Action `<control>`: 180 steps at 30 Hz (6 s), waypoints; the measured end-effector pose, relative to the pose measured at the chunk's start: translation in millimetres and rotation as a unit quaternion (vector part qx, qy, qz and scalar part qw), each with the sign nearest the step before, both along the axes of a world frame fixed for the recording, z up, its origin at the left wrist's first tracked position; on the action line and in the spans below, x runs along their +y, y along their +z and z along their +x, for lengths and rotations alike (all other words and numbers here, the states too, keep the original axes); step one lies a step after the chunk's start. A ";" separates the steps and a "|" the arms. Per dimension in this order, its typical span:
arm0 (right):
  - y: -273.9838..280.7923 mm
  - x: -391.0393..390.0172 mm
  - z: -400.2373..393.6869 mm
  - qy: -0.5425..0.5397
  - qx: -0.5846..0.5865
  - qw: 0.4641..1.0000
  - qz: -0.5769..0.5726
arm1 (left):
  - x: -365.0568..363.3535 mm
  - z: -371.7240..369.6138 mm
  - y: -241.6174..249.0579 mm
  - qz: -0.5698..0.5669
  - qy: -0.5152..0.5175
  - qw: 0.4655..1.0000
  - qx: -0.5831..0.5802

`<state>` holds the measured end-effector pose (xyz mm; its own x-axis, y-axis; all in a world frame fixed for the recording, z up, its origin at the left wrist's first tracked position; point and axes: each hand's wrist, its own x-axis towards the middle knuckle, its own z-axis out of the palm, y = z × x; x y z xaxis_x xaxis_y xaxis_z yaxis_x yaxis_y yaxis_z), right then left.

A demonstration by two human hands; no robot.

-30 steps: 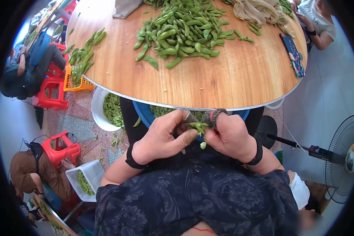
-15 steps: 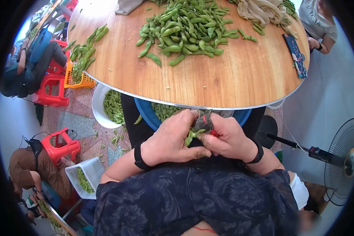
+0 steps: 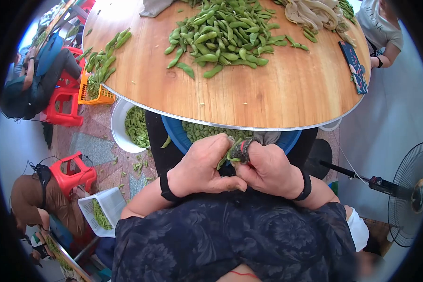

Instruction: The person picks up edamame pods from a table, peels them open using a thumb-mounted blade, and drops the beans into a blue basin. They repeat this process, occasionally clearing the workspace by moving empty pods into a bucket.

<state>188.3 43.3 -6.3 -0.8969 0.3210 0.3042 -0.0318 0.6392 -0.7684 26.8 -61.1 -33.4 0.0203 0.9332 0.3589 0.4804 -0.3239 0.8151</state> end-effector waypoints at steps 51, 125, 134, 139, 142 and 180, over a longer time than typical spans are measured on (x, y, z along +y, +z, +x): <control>9.0 33.5 14.4 0.037 -0.063 0.954 -0.289 | 11.9 -0.3 21.1 -0.077 -0.081 0.993 -0.050; 70.1 60.0 -2.6 0.148 -0.041 0.940 0.305 | 17.5 -15.9 33.4 -0.260 -0.135 0.867 -0.402; 43.6 31.8 2.3 -0.029 -0.135 0.952 -0.272 | 8.1 10.8 24.0 -0.149 0.031 0.935 -0.320; 36.3 30.0 4.9 -0.017 -0.137 0.940 -0.312 | 9.6 18.4 22.9 -0.056 0.096 0.977 -0.180; 32.2 29.8 5.4 -0.002 -0.135 0.941 -0.309 | 9.1 16.1 21.2 -0.039 0.084 0.993 -0.070; 42.9 39.1 -7.5 0.100 -0.227 0.968 0.040 | -51.9 -67.0 40.1 -0.064 0.187 0.974 0.108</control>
<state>180.8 82.4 36.6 -0.9857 0.1197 -0.1187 0.1686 0.7138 -0.6798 -40.2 -113.0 6.7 -0.2674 0.9267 0.2642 0.7107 0.0045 0.7035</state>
